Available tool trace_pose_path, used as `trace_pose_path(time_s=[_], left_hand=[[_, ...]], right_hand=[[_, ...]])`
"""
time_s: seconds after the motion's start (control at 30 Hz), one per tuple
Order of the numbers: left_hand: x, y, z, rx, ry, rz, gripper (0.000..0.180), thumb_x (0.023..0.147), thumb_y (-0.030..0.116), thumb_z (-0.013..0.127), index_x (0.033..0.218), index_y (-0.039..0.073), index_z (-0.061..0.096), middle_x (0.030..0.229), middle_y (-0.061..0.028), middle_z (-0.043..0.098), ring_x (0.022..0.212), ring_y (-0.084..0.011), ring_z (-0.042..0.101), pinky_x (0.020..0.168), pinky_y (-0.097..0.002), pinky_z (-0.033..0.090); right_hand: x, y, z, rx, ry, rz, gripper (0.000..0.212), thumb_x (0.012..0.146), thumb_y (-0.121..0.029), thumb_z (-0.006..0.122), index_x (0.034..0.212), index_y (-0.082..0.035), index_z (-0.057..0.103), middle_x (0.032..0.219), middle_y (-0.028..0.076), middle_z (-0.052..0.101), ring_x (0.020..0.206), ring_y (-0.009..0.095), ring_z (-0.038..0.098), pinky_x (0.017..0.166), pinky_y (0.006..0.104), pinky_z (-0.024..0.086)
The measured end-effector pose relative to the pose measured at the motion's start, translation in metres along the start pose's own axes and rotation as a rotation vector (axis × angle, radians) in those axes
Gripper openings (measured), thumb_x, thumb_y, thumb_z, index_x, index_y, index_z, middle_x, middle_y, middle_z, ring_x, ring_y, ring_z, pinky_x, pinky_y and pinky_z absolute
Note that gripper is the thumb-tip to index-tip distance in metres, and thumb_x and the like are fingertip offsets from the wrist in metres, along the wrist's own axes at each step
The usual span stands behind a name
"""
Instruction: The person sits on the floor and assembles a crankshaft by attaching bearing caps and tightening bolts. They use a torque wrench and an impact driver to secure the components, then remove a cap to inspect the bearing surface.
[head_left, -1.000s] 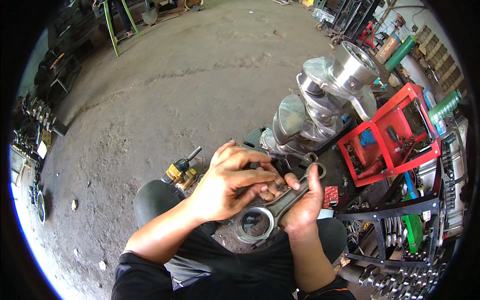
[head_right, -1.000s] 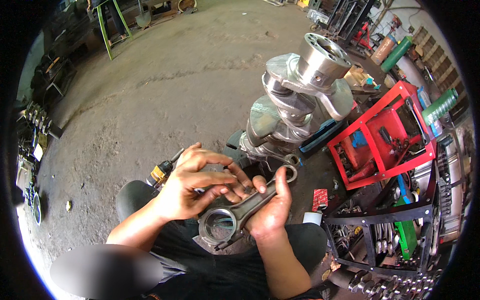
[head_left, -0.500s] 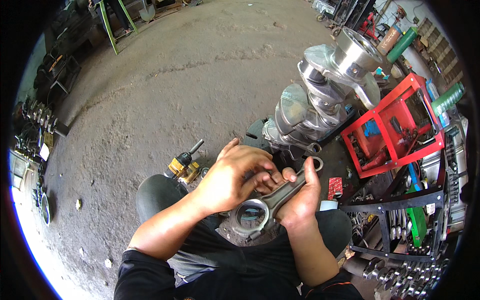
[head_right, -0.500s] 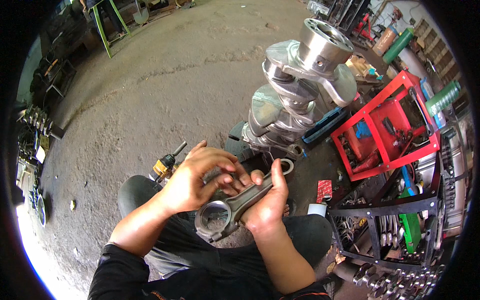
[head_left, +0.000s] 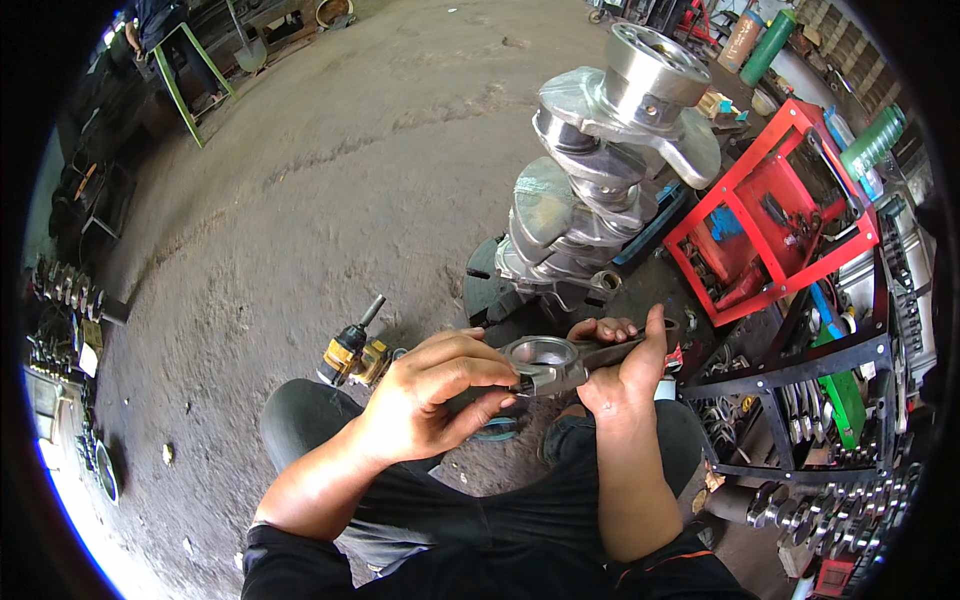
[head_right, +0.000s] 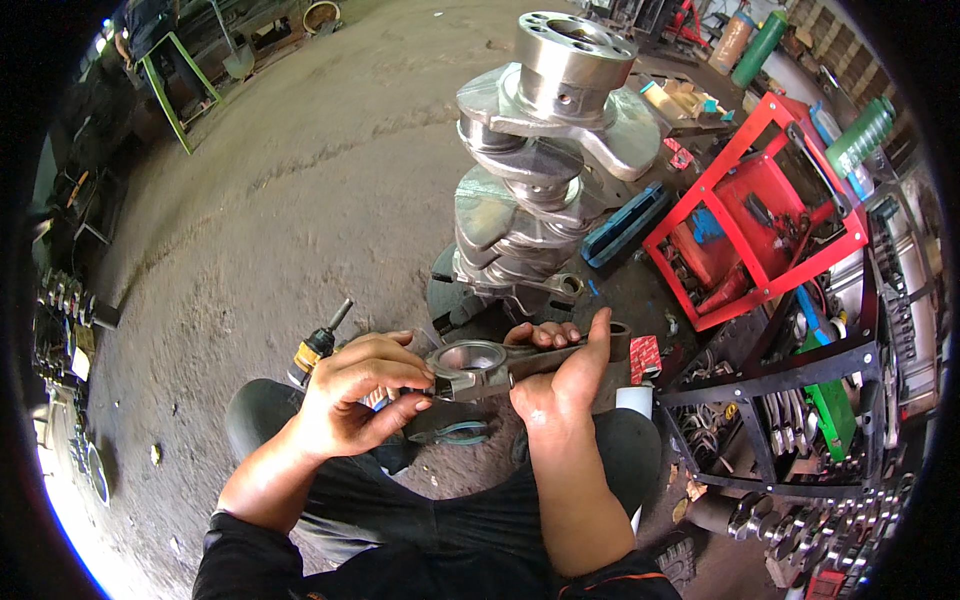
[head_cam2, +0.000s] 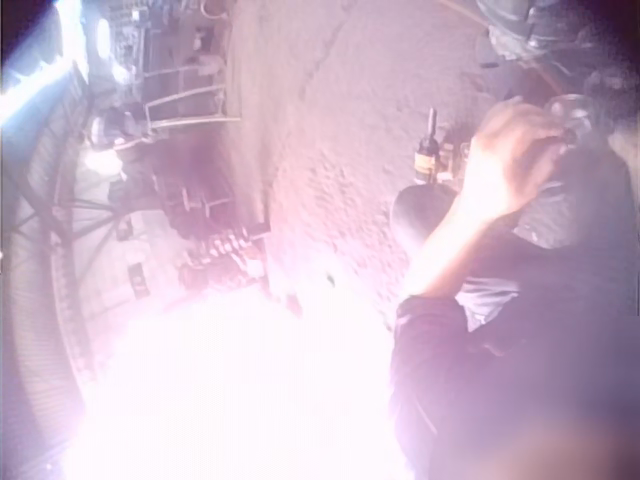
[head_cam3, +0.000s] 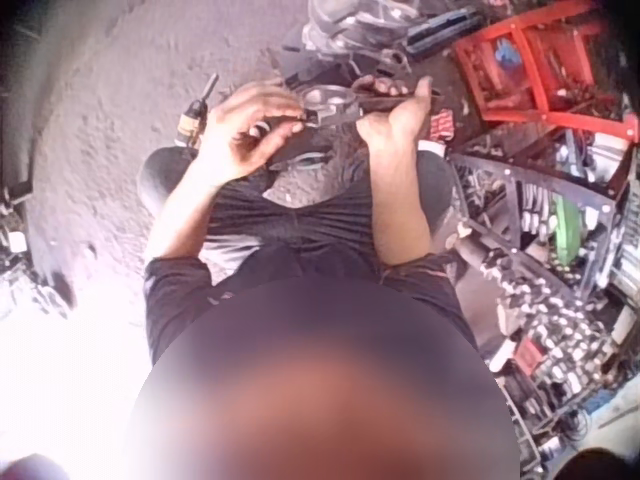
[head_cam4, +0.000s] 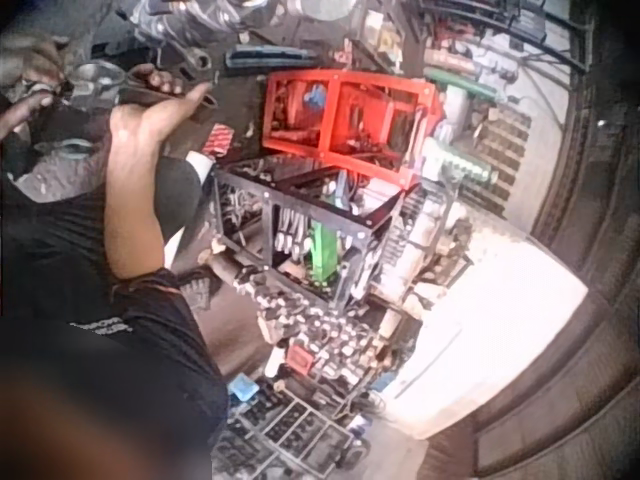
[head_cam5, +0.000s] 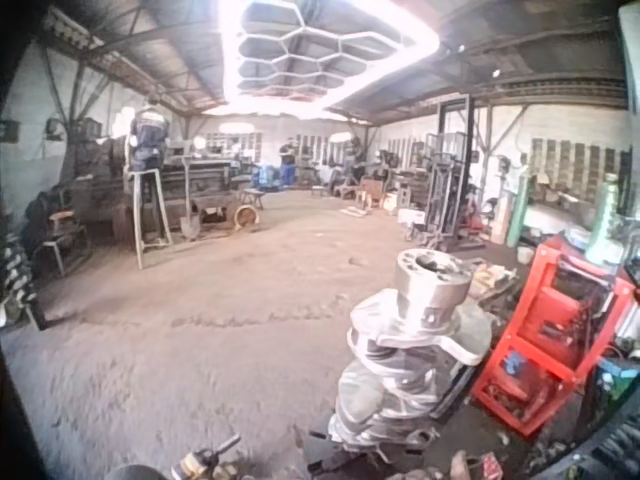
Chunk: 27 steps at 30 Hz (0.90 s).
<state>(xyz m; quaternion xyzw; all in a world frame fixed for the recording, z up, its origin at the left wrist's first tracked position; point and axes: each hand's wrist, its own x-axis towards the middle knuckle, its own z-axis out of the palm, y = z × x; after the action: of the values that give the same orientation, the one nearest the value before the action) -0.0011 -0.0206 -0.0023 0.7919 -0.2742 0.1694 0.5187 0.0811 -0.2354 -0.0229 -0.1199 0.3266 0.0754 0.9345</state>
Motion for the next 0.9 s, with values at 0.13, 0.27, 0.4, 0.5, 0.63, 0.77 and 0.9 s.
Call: trace_pose_path(time_s=[0.13,0.27,0.4,0.5,0.63,0.77,0.9], left_hand=[[-0.002,0.0,0.004,0.014,0.032,-0.007,0.026,0.078,0.002,0.082,0.1,0.006,0.071,0.098,-0.0078,0.074,0.097,-0.024,0.071,0.103,-0.0486,0.05],[-0.003,-0.001,0.007,0.085,0.128,-0.026,0.025,0.078,0.0,0.082,0.1,0.005,0.072,0.099,-0.0084,0.074,0.098,-0.0239,0.071,0.102,-0.047,0.05],[-0.002,-0.003,0.007,0.131,0.141,-0.002,0.025,0.078,-0.003,0.08,0.1,0.005,0.072,0.101,-0.0094,0.075,0.099,-0.0246,0.071,0.102,-0.048,0.049],[-0.002,-0.003,0.008,0.094,0.116,-0.034,0.025,0.078,-0.005,0.078,0.099,0.006,0.072,0.102,-0.0102,0.075,0.1,-0.025,0.071,0.103,-0.0489,0.048],[-0.001,-0.003,0.01,-0.007,0.155,-0.106,0.024,0.078,-0.003,0.08,0.099,0.006,0.073,0.105,-0.0081,0.076,0.101,-0.0242,0.071,0.099,-0.045,0.049],[0.001,-0.003,0.014,-0.038,0.17,-0.03,0.026,0.076,0.001,0.084,0.1,0.004,0.073,0.104,-0.0105,0.076,0.099,-0.0257,0.071,0.096,-0.043,0.051],[0.0,0.0,0.023,-0.143,0.306,-0.146,0.028,0.074,0.006,0.088,0.098,0.003,0.073,0.105,-0.0133,0.075,0.097,-0.0252,0.071,0.091,-0.0386,0.054]], right_hand=[[-0.001,0.005,-0.002,-0.033,-0.002,0.007,0.056,0.1,-0.058,0.052,0.067,-0.015,0.04,0.061,-0.001,0.039,0.057,0.015,0.043,0.074,0.036,0.049],[-0.001,0.007,-0.005,-0.004,-0.014,0.059,0.056,0.101,-0.057,0.05,0.068,-0.013,0.041,0.062,0.001,0.042,0.06,0.017,0.045,0.077,0.039,0.05],[-0.001,0.007,-0.005,-0.017,-0.025,0.052,0.055,0.102,-0.056,0.049,0.069,-0.012,0.041,0.064,0.002,0.043,0.061,0.017,0.046,0.078,0.0406,0.05],[-0.002,0.007,-0.003,-0.017,0.007,0.046,0.055,0.102,-0.057,0.05,0.07,-0.013,0.04,0.064,0.002,0.042,0.061,0.017,0.045,0.078,0.0406,0.05],[-0.003,0.007,0.0,-0.007,0.053,0.054,0.056,0.101,-0.059,0.051,0.071,-0.013,0.038,0.064,0.001,0.039,0.06,0.017,0.042,0.077,0.0406,0.051],[-0.006,0.006,-0.001,-0.017,0.04,0.072,0.055,0.102,-0.058,0.047,0.071,-0.014,0.037,0.063,0.002,0.039,0.06,0.018,0.043,0.078,0.0421,0.051],[-0.006,0.005,-0.002,0.003,0.019,0.109,0.054,0.103,-0.056,0.044,0.071,-0.014,0.037,0.063,0.002,0.04,0.061,0.019,0.043,0.078,0.0436,0.051]])
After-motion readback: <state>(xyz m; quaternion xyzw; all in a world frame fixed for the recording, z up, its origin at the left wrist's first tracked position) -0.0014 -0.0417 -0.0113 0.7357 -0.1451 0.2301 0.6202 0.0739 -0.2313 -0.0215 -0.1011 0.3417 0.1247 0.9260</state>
